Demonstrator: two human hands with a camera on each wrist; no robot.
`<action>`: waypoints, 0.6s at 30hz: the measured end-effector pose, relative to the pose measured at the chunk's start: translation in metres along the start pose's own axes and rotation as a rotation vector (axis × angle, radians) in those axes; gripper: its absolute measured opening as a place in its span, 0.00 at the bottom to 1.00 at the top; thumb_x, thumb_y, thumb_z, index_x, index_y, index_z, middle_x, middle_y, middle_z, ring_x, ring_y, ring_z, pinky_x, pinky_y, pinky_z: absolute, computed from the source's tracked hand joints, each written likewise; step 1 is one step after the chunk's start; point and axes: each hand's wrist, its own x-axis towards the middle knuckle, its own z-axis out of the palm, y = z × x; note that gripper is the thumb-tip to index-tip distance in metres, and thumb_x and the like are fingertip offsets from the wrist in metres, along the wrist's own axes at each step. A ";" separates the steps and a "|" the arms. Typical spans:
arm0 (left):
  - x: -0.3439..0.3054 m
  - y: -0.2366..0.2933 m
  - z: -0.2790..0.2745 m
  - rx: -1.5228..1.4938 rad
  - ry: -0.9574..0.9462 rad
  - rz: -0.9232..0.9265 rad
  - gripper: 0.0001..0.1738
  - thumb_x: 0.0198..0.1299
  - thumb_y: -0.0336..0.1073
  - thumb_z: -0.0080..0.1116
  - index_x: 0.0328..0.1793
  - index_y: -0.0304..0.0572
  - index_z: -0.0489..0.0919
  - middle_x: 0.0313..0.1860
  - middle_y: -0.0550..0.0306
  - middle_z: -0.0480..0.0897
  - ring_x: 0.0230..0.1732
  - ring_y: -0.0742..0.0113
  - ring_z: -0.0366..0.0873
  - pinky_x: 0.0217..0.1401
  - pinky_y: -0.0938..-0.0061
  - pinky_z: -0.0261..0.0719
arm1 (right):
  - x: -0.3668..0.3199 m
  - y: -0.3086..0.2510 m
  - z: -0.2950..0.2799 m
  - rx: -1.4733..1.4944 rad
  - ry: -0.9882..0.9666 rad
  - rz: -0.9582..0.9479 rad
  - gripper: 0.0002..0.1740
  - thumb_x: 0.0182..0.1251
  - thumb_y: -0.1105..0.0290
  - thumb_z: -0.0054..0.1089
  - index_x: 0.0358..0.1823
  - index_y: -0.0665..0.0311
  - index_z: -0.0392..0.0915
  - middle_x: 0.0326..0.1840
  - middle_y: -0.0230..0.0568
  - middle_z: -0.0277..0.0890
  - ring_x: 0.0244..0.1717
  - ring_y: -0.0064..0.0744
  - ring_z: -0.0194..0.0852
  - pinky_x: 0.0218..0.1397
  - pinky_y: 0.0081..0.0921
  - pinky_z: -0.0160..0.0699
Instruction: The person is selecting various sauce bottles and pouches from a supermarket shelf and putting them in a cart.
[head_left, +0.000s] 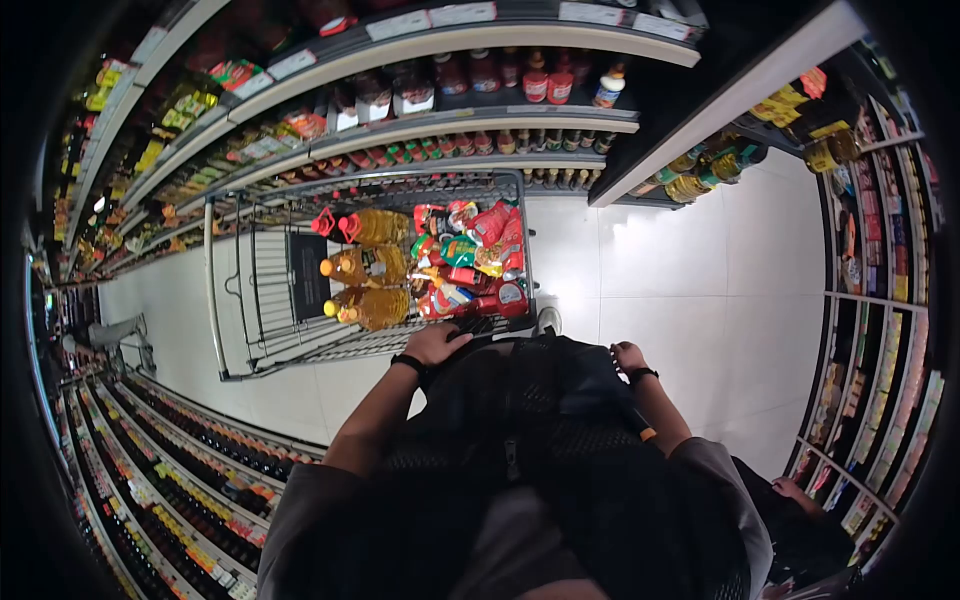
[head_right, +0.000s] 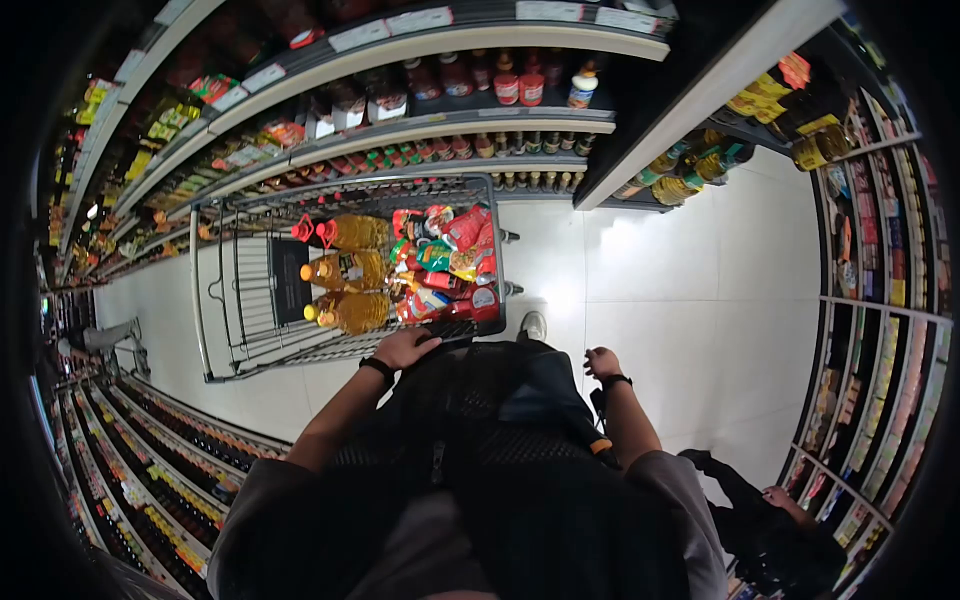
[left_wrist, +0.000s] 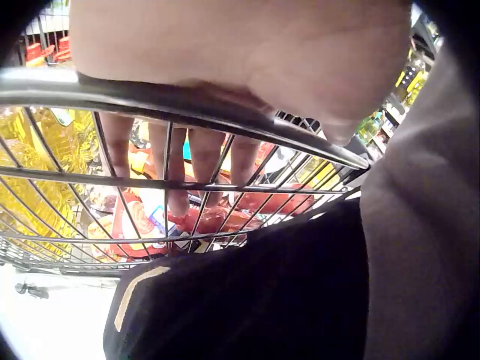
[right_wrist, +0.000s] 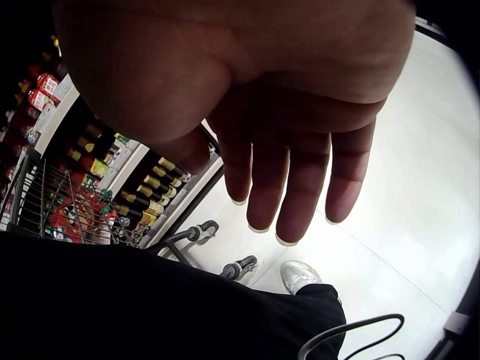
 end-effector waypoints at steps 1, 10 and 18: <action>0.003 0.007 -0.006 -0.015 -0.077 -0.052 0.40 0.64 0.73 0.43 0.61 0.48 0.81 0.55 0.44 0.83 0.60 0.47 0.79 0.62 0.58 0.75 | 0.002 0.007 0.000 0.032 -0.008 0.014 0.19 0.74 0.59 0.49 0.50 0.69 0.78 0.37 0.47 0.85 0.27 0.35 0.84 0.25 0.28 0.77; 0.005 0.017 -0.014 0.037 -0.114 -0.020 0.42 0.64 0.73 0.42 0.68 0.49 0.77 0.63 0.47 0.81 0.64 0.47 0.77 0.68 0.61 0.72 | 0.006 0.046 -0.006 -0.078 -0.051 0.152 0.19 0.73 0.57 0.51 0.48 0.67 0.80 0.36 0.45 0.86 0.30 0.38 0.86 0.29 0.36 0.80; -0.001 0.022 -0.021 -0.052 -0.156 -0.080 0.44 0.59 0.75 0.50 0.68 0.48 0.78 0.63 0.48 0.80 0.65 0.49 0.76 0.68 0.62 0.72 | 0.061 -0.029 -0.033 -0.161 0.075 -0.218 0.14 0.73 0.64 0.51 0.44 0.69 0.79 0.34 0.45 0.84 0.28 0.34 0.83 0.29 0.32 0.82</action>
